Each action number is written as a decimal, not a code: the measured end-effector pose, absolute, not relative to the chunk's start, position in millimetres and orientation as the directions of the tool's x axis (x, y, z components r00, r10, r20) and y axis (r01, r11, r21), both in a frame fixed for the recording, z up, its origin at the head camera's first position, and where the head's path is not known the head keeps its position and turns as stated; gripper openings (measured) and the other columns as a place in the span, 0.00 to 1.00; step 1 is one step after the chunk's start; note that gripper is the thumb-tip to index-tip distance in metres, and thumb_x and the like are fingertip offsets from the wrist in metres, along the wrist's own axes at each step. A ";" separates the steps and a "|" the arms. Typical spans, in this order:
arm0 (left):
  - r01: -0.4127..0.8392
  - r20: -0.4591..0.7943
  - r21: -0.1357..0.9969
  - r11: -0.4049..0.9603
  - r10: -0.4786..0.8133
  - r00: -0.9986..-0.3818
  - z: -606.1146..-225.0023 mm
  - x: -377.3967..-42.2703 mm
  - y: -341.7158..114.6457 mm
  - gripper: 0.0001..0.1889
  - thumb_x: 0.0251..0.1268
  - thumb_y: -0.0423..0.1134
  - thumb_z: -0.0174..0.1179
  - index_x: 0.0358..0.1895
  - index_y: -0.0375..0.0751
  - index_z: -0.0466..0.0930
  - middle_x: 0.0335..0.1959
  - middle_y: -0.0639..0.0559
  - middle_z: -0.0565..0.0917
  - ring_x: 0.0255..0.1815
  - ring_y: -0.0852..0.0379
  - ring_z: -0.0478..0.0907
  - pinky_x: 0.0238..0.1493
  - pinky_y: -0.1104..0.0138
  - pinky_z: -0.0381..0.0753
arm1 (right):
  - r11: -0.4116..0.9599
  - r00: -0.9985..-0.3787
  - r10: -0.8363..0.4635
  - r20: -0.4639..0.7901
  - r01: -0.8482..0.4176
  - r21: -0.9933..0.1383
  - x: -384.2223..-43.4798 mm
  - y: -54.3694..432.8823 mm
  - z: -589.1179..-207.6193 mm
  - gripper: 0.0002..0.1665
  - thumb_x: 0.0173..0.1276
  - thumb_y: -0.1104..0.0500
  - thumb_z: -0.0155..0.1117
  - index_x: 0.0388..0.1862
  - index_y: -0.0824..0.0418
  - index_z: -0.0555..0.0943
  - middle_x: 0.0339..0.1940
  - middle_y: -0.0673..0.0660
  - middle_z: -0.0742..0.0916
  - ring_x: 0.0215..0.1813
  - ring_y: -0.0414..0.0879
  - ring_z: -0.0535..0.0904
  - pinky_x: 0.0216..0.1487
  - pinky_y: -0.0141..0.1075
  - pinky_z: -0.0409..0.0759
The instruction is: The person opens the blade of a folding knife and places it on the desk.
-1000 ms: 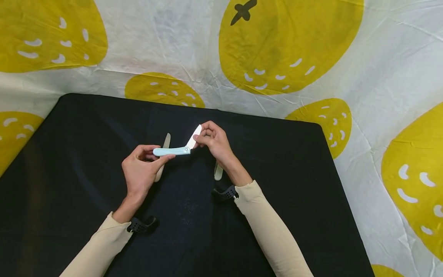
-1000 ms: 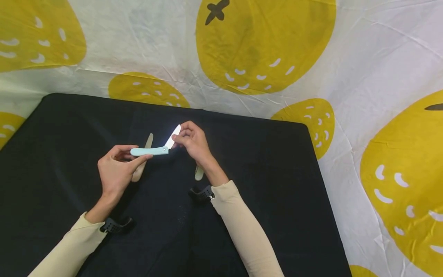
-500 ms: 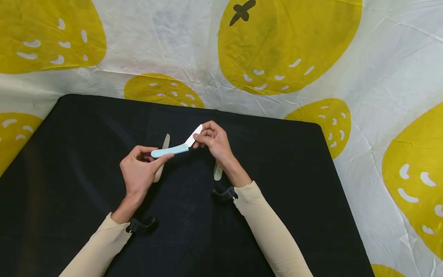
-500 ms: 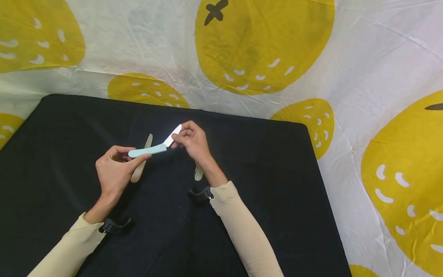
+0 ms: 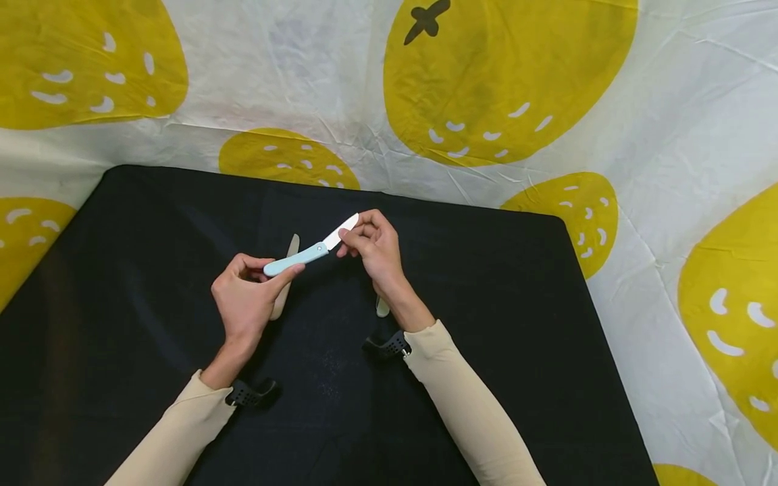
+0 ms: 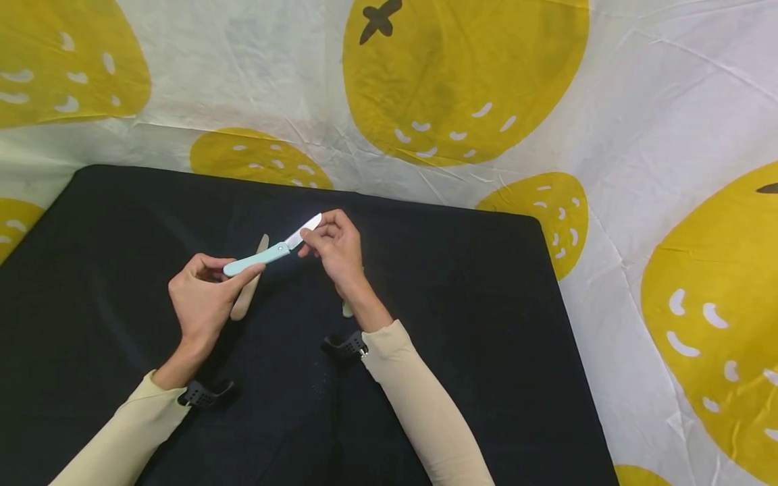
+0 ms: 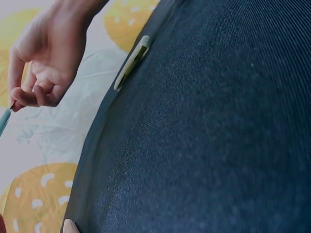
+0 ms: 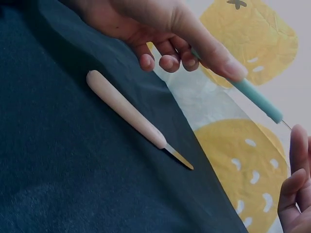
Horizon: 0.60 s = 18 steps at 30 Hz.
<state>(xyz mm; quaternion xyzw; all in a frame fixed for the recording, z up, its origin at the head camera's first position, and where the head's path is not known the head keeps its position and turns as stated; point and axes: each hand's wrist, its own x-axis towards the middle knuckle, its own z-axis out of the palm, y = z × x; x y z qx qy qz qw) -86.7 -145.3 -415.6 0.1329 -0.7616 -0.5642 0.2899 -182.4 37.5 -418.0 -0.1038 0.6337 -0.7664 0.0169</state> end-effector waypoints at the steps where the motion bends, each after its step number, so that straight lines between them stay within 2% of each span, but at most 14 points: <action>1: 0.123 0.291 0.937 0.327 -0.534 -0.794 -415.4 -86.9 -144.5 0.19 0.41 0.33 0.86 0.35 0.29 0.87 0.22 0.70 0.79 0.22 0.72 0.73 0.28 0.80 0.69 | -0.199 -0.979 -0.149 0.139 -0.108 -0.974 -182.2 36.8 -418.0 0.10 0.69 0.72 0.67 0.41 0.64 0.74 0.21 0.47 0.85 0.20 0.39 0.83 0.31 0.31 0.75; 8: 0.137 0.293 0.941 0.308 -0.548 -0.783 -416.9 -87.9 -141.7 0.18 0.42 0.32 0.85 0.32 0.26 0.85 0.19 0.66 0.77 0.19 0.71 0.68 0.25 0.79 0.64 | -0.195 -0.989 -0.101 0.111 -0.090 -0.977 -178.7 32.4 -416.5 0.10 0.69 0.72 0.67 0.41 0.64 0.75 0.23 0.52 0.86 0.19 0.39 0.82 0.32 0.34 0.75; 12: 0.123 0.291 0.940 0.319 -0.559 -0.776 -430.5 -92.3 -145.1 0.19 0.41 0.33 0.86 0.32 0.28 0.85 0.19 0.68 0.76 0.19 0.72 0.67 0.24 0.79 0.63 | -0.188 -0.991 -0.089 0.099 -0.081 -0.979 -177.6 31.4 -415.4 0.11 0.69 0.72 0.68 0.39 0.62 0.75 0.24 0.55 0.86 0.19 0.39 0.81 0.31 0.34 0.75; 18: 0.159 0.328 0.930 0.332 -0.548 -0.769 -447.4 -97.7 -150.6 0.21 0.42 0.37 0.86 0.35 0.31 0.84 0.23 0.65 0.77 0.20 0.70 0.70 0.24 0.78 0.66 | -0.181 -0.992 -0.097 0.084 -0.066 -0.981 -179.4 31.7 -415.4 0.10 0.68 0.71 0.68 0.41 0.65 0.75 0.22 0.50 0.86 0.19 0.39 0.82 0.31 0.33 0.75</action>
